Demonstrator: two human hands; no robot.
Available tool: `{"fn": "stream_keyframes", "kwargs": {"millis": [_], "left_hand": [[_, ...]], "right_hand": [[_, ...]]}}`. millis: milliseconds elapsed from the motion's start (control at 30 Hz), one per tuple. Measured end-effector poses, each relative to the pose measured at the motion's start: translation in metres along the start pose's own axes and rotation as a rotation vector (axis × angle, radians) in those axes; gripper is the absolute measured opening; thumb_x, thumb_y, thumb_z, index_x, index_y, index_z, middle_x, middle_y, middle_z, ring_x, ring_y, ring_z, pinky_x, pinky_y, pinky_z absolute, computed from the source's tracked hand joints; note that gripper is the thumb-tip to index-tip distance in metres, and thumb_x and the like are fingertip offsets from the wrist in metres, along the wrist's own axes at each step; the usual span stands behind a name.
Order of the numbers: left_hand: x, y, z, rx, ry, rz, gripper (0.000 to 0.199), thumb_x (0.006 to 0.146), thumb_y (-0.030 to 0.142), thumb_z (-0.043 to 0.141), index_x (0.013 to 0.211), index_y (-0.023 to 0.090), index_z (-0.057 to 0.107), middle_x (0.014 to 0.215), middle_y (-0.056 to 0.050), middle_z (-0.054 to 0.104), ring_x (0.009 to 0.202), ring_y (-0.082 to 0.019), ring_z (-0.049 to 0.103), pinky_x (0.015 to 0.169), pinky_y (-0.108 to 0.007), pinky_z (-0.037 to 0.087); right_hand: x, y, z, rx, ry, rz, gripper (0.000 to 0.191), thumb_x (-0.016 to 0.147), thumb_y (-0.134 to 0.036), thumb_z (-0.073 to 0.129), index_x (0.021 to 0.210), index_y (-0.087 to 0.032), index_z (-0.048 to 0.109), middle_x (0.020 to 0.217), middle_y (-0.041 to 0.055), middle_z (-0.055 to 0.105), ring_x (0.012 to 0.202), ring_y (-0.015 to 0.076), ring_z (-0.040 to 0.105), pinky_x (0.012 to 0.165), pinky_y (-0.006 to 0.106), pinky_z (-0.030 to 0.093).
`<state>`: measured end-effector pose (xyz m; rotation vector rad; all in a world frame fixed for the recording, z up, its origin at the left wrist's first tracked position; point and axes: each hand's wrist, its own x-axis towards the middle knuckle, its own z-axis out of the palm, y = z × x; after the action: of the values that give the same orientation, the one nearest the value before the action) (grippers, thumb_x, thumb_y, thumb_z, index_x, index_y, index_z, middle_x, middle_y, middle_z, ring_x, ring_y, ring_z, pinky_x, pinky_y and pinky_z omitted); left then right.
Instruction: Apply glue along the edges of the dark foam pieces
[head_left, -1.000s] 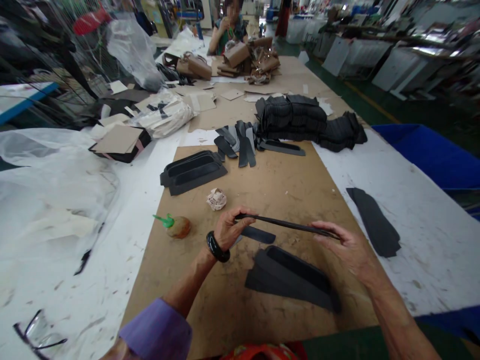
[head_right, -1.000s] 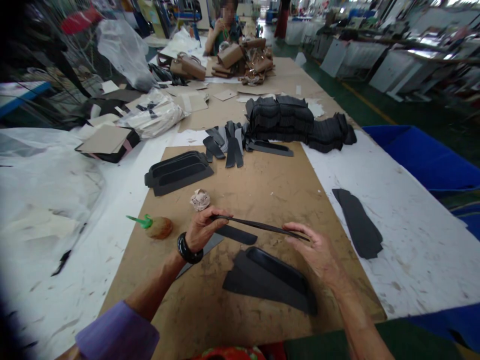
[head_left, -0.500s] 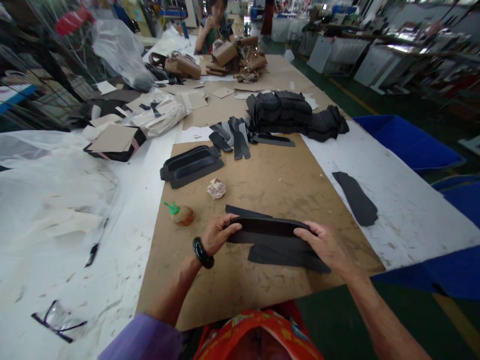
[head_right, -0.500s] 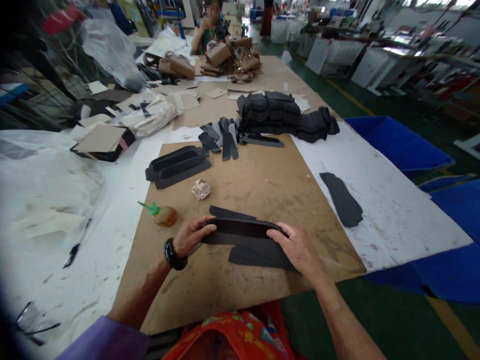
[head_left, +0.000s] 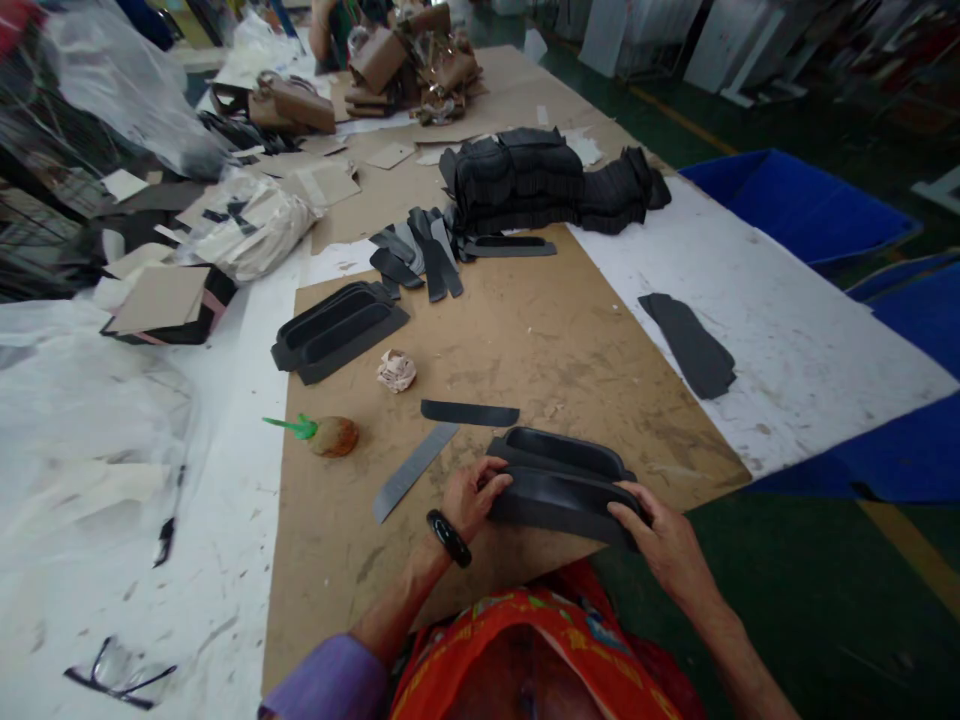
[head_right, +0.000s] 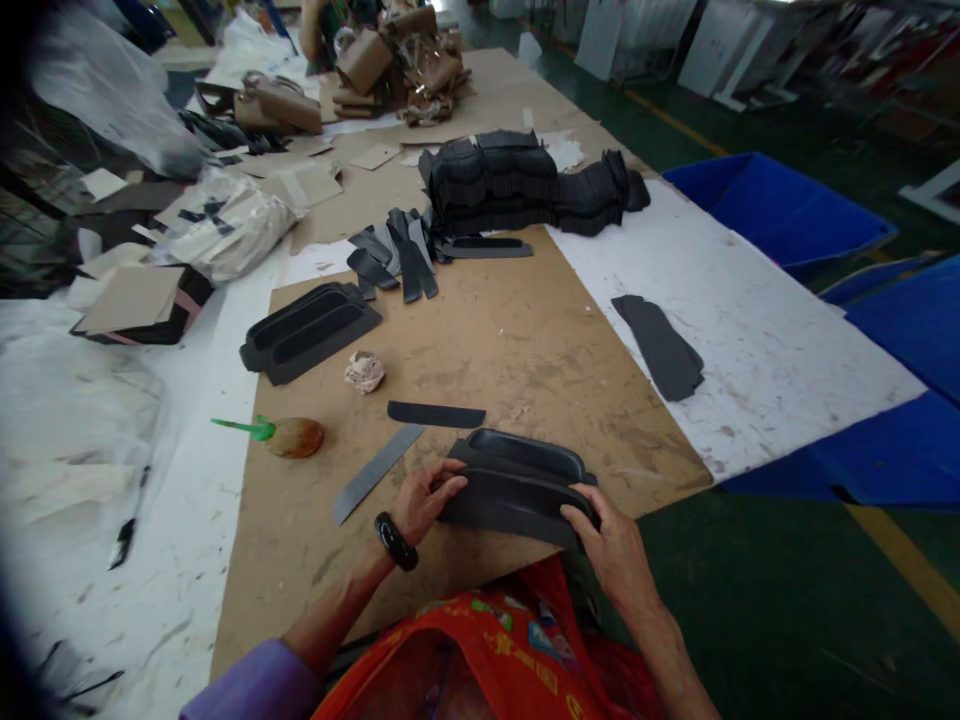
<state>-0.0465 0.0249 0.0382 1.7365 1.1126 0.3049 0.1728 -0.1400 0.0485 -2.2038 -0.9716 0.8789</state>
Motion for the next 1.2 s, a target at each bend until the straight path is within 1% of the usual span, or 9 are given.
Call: {"fn": "stream_keyframes", "kwargs": {"millis": [200, 267, 367, 433, 600, 733, 867, 1067, 1200], "left_hand": [[0.032, 0.014, 0.006, 0.138, 0.06, 0.042, 0.021, 0.081, 0.036, 0.054, 0.092, 0.02, 0.062, 0.069, 0.002, 0.062, 0.066, -0.015, 0.058, 0.065, -0.027, 0.045], [0.038, 0.013, 0.007, 0.197, 0.083, 0.046, 0.018, 0.08, 0.033, 0.056, 0.093, 0.021, 0.062, 0.078, 0.0, 0.063, 0.075, -0.016, 0.059, 0.072, -0.03, 0.046], [0.042, 0.007, 0.005, 0.277, 0.121, 0.026, 0.026, 0.076, 0.033, 0.062, 0.099, 0.02, 0.059, 0.096, -0.005, 0.061, 0.093, -0.021, 0.056, 0.083, -0.036, 0.044], [0.043, 0.004, 0.001, 0.316, 0.115, -0.001, 0.033, 0.074, 0.033, 0.064, 0.101, 0.017, 0.056, 0.1, -0.007, 0.059, 0.095, -0.022, 0.055, 0.084, -0.037, 0.044], [0.044, 0.005, -0.009, 0.377, 0.012, -0.058, 0.041, 0.067, 0.033, 0.071, 0.1, 0.015, 0.054, 0.095, -0.007, 0.059, 0.087, -0.02, 0.058, 0.076, -0.032, 0.047], [0.046, 0.01, -0.009, 0.436, -0.04, -0.086, 0.044, 0.061, 0.033, 0.074, 0.096, 0.017, 0.054, 0.087, -0.005, 0.059, 0.085, -0.023, 0.057, 0.073, -0.035, 0.045], [0.044, 0.008, -0.007, 0.465, -0.069, -0.082, 0.042, 0.06, 0.031, 0.074, 0.094, 0.019, 0.051, 0.086, -0.002, 0.057, 0.083, -0.022, 0.056, 0.072, -0.035, 0.045], [0.039, 0.001, -0.009, 0.466, -0.118, -0.039, 0.042, 0.064, 0.031, 0.072, 0.097, 0.019, 0.05, 0.092, -0.003, 0.057, 0.087, -0.022, 0.056, 0.078, -0.036, 0.045], [0.04, -0.001, -0.01, 0.451, -0.15, -0.013, 0.052, 0.063, 0.029, 0.073, 0.107, 0.018, 0.047, 0.106, -0.007, 0.057, 0.1, -0.024, 0.055, 0.087, -0.037, 0.043]], "right_hand": [[0.02, 0.004, 0.0, -0.12, 0.16, -0.009, 0.039, 0.081, -0.05, 0.046, 0.105, -0.022, 0.058, 0.102, 0.0061, 0.065, 0.095, 0.025, 0.06, 0.083, 0.038, 0.044], [0.025, 0.007, 0.003, -0.227, 0.222, -0.035, 0.039, 0.082, -0.05, 0.045, 0.103, -0.021, 0.059, 0.102, 0.0079, 0.063, 0.095, 0.0259, 0.058, 0.081, 0.039, 0.044], [0.033, 0.013, 0.007, -0.355, 0.282, -0.047, 0.044, 0.08, -0.052, 0.047, 0.105, -0.017, 0.059, 0.1, 0.0117, 0.059, 0.096, 0.0277, 0.056, 0.082, 0.04, 0.044], [0.038, 0.017, 0.008, -0.354, 0.261, -0.043, 0.047, 0.079, -0.052, 0.05, 0.107, -0.015, 0.057, 0.101, 0.0126, 0.059, 0.097, 0.0275, 0.055, 0.085, 0.04, 0.044], [0.046, 0.017, 0.005, -0.335, 0.096, -0.031, 0.049, 0.077, -0.047, 0.055, 0.114, -0.014, 0.052, 0.106, 0.0128, 0.059, 0.1, 0.027, 0.055, 0.088, 0.041, 0.041], [0.05, 0.008, 0.001, -0.393, 0.003, -0.008, 0.043, 0.071, -0.041, 0.062, 0.106, -0.016, 0.054, 0.095, 0.01, 0.061, 0.091, 0.026, 0.057, 0.08, 0.038, 0.042], [0.051, 0.002, -0.003, -0.417, -0.075, 0.027, 0.033, 0.067, -0.041, 0.064, 0.091, -0.02, 0.056, 0.086, 0.0056, 0.061, 0.082, 0.0238, 0.057, 0.069, 0.034, 0.041], [0.044, 0.001, -0.001, -0.482, -0.074, 0.011, 0.027, 0.066, -0.042, 0.063, 0.076, -0.021, 0.05, 0.082, 0.0044, 0.058, 0.08, 0.0228, 0.055, 0.067, 0.032, 0.038], [0.04, 0.0, 0.001, -0.382, -0.094, 0.083, 0.034, 0.067, -0.042, 0.063, 0.091, -0.021, 0.052, 0.09, 0.0048, 0.06, 0.082, 0.0215, 0.057, 0.065, 0.03, 0.038]]}}
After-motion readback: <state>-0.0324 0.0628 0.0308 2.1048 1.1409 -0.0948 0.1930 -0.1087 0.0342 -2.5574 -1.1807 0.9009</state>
